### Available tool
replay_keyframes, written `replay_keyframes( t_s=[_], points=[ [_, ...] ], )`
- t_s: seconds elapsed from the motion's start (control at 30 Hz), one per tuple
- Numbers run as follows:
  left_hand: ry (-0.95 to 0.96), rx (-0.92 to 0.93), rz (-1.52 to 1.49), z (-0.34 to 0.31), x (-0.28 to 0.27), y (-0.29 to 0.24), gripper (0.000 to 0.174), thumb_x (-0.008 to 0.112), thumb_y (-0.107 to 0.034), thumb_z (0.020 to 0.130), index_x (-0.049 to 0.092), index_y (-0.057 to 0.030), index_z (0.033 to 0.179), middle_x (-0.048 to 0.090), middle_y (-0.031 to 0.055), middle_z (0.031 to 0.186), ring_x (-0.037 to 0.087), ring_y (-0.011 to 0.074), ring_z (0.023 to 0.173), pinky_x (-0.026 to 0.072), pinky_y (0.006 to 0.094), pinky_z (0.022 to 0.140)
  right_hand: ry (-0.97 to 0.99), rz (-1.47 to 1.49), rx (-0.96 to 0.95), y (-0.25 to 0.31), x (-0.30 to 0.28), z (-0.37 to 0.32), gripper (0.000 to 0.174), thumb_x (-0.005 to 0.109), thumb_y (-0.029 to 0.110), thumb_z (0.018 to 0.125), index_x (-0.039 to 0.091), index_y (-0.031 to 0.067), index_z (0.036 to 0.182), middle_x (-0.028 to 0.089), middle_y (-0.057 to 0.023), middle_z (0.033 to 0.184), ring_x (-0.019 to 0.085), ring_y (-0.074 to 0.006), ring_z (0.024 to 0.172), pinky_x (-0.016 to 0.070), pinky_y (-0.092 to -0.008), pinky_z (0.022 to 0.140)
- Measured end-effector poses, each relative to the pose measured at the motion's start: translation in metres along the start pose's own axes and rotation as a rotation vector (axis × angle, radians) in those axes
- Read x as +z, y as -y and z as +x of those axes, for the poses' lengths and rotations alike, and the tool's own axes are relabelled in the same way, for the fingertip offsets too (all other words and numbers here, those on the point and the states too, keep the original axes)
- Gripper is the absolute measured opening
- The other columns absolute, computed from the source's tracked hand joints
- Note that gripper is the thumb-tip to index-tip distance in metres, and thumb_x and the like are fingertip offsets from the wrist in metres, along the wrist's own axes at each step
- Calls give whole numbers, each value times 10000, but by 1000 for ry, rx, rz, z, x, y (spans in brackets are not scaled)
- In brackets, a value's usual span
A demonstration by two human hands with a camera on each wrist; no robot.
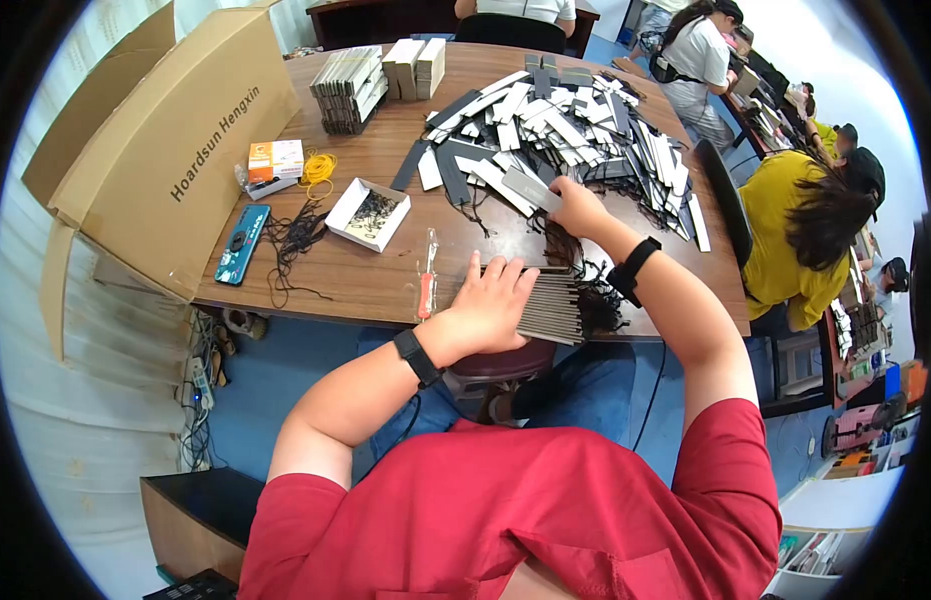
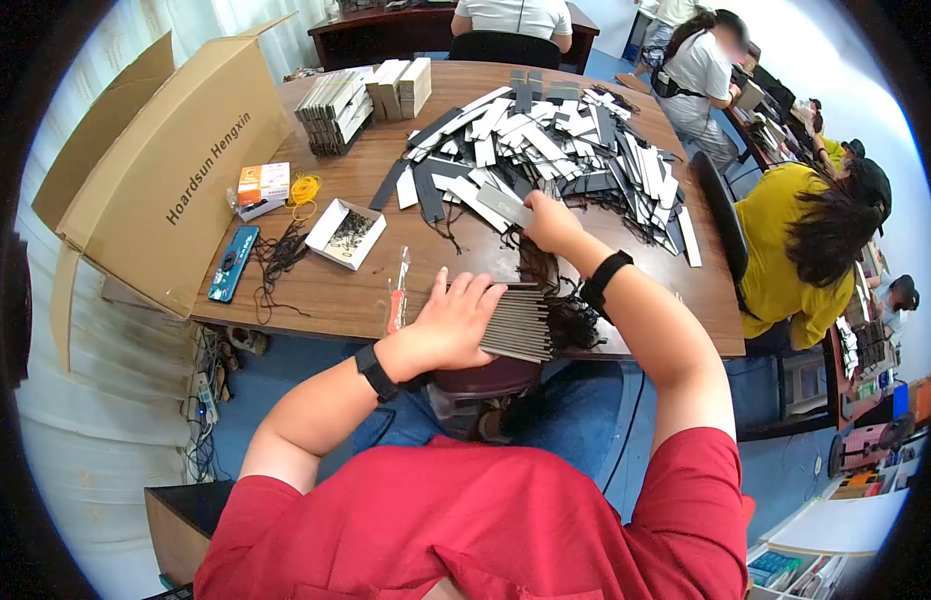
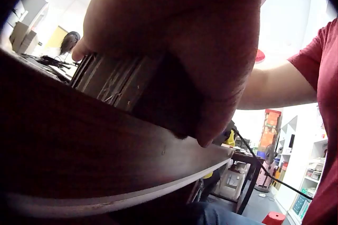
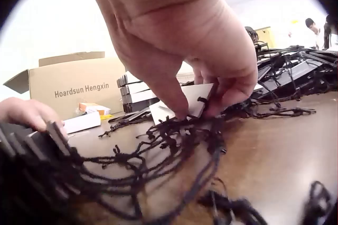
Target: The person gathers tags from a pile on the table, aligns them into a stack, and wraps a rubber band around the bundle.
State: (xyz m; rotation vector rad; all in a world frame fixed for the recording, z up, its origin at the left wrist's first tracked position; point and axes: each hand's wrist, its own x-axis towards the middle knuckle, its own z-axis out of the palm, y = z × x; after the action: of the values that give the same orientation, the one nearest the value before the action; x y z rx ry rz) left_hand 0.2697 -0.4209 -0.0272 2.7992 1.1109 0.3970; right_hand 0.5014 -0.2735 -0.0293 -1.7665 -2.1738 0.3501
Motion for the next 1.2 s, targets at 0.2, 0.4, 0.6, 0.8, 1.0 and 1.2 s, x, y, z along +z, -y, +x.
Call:
replay_keyframes(
  t_s=[0.2,0.4,0.6,0.8,1.0,1.2],
  points=[
    [-14,9,5,-1,2,1,1006,808,-394,644,342,-12,1450,423,196,1355,400,395,1284,227,673,1097,92,173,-35,6,-34,-28,232,618,183,878,683,19,1030,677,-206,924,649,-372,904,504,-459,815],
    [-97,26,90,-2,-1,-1,993,797,-423,646,367,-10,1440,419,200,1366,380,386,1306,182,669,1117,357,55,-587,9,-24,-70,261,570,242,933,704,60,1063,673,-183,911,649,-343,901,492,-436,844],
    [39,-22,51,3,-2,0,984,796,-441,649,378,-16,1432,445,201,1352,417,383,1278,204,675,1106,142,131,-171,34,-14,3,356,641,374,892,711,36,982,703,-190,908,688,-324,868,527,-436,797],
    [18,-5,61,1,-2,0,995,792,-449,652,369,-13,1440,449,201,1344,406,386,1288,188,676,1112,-74,-146,-62,55,25,12,326,756,325,792,701,81,1001,657,-197,1065,651,-385,985,544,-425,844],
    [-50,9,82,-2,1,1,984,781,-469,659,376,-34,1444,435,184,1360,323,391,1355,143,687,1121,240,156,-279,45,-10,-44,238,654,224,868,682,23,992,690,-185,960,666,-362,908,517,-428,813],
    [39,24,63,-2,-3,-1,967,787,-447,651,388,-56,1439,438,171,1355,330,396,1340,155,703,1108,581,83,-319,39,-30,-57,337,593,338,936,684,17,985,693,-176,875,661,-342,800,509,-409,747]
  ],
)
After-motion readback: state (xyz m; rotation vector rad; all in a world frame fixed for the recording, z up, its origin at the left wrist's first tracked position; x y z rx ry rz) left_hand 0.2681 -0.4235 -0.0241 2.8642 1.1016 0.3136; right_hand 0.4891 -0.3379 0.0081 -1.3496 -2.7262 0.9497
